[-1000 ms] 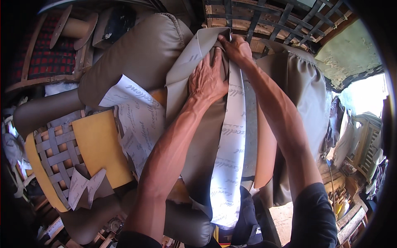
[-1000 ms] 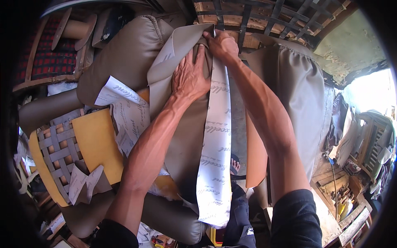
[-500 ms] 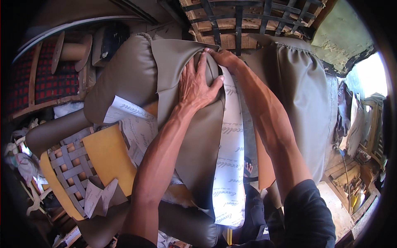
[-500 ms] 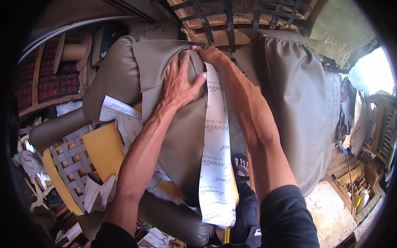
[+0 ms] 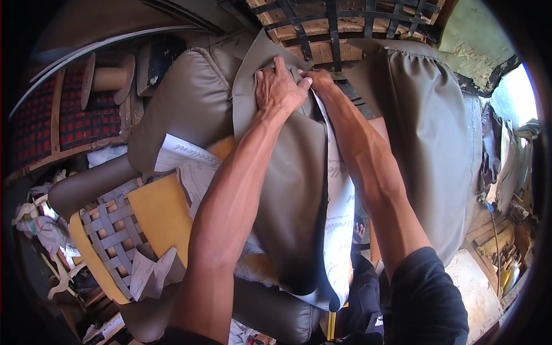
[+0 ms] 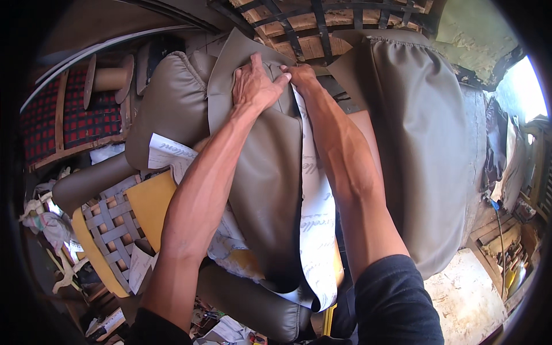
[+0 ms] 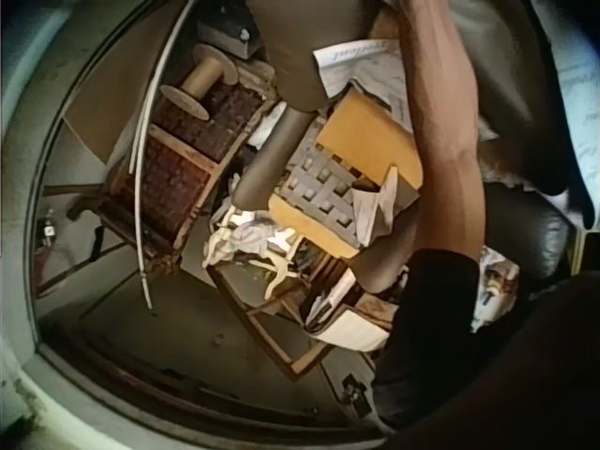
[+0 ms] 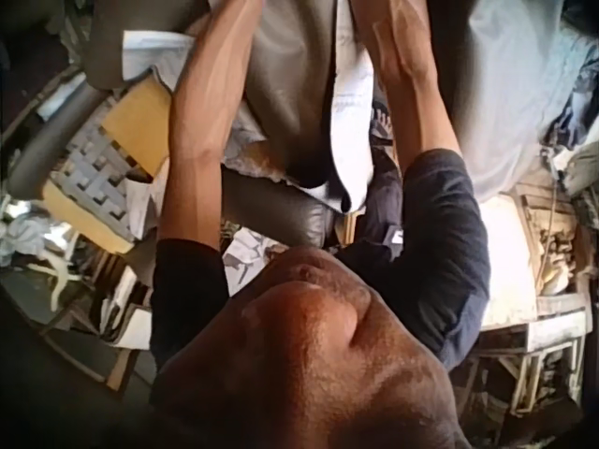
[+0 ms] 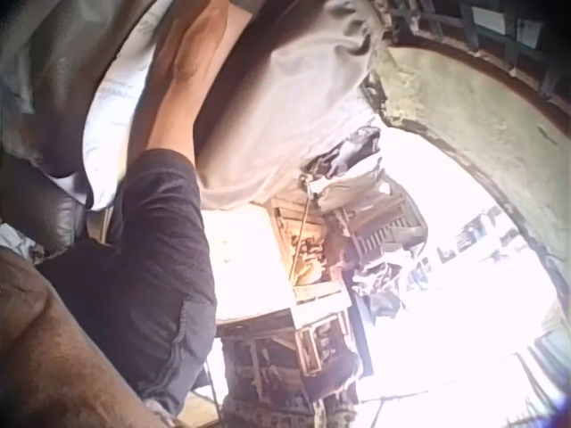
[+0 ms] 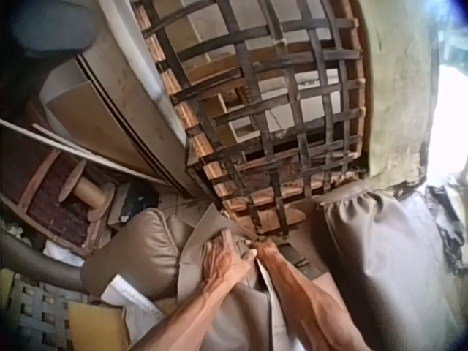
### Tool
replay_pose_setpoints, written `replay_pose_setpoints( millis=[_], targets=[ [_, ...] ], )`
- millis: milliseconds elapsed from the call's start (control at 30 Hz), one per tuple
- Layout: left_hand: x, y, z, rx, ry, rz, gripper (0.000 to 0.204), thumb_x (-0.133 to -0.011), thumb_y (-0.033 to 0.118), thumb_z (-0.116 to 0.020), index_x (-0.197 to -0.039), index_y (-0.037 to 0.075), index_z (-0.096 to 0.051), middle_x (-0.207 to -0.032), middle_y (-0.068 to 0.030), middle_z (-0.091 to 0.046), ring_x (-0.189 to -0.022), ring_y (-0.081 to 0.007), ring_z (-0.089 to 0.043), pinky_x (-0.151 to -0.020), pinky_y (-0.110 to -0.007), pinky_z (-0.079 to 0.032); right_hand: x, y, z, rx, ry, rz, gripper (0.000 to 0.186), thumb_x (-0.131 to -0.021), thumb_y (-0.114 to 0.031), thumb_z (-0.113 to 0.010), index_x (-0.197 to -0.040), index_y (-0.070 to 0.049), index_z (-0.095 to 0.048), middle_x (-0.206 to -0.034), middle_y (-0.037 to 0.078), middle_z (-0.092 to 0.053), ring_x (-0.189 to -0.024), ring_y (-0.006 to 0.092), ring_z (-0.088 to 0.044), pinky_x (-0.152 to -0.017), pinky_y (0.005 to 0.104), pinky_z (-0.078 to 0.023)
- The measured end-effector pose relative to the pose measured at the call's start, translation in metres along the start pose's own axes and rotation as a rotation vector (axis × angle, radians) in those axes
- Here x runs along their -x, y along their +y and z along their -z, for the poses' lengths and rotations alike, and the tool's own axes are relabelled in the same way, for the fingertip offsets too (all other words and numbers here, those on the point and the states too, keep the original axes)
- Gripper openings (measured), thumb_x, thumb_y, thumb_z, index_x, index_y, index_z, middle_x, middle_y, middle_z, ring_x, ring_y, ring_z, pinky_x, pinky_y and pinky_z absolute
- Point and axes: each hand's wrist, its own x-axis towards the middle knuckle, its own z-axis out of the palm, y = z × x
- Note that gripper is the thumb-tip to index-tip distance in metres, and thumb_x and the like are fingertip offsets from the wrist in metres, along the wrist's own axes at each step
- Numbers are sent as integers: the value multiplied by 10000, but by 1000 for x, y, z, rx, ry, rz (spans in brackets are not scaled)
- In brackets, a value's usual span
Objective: The person fits a new leather cover over a foam chair cushion and then uses a sewing machine to stitch a piece of leather fabric.
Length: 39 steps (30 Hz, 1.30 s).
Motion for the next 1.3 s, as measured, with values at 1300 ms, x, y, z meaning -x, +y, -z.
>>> replay_pose_setpoints(
  millis=[1300],
  targets=[
    [223, -22, -59, -151, 188, -530, 681, -971, 416, -572, -1587, 182, -401, -1650, -250, -276, -1523, -474, -231, -1198, -685, -147, 465, 161, 32, 341, 83, 188, 749, -909, -192, -708, -1538, -29, -337, -1346, 314, -551, -1217, 463, -577, -991, 521, -496]
  ],
)
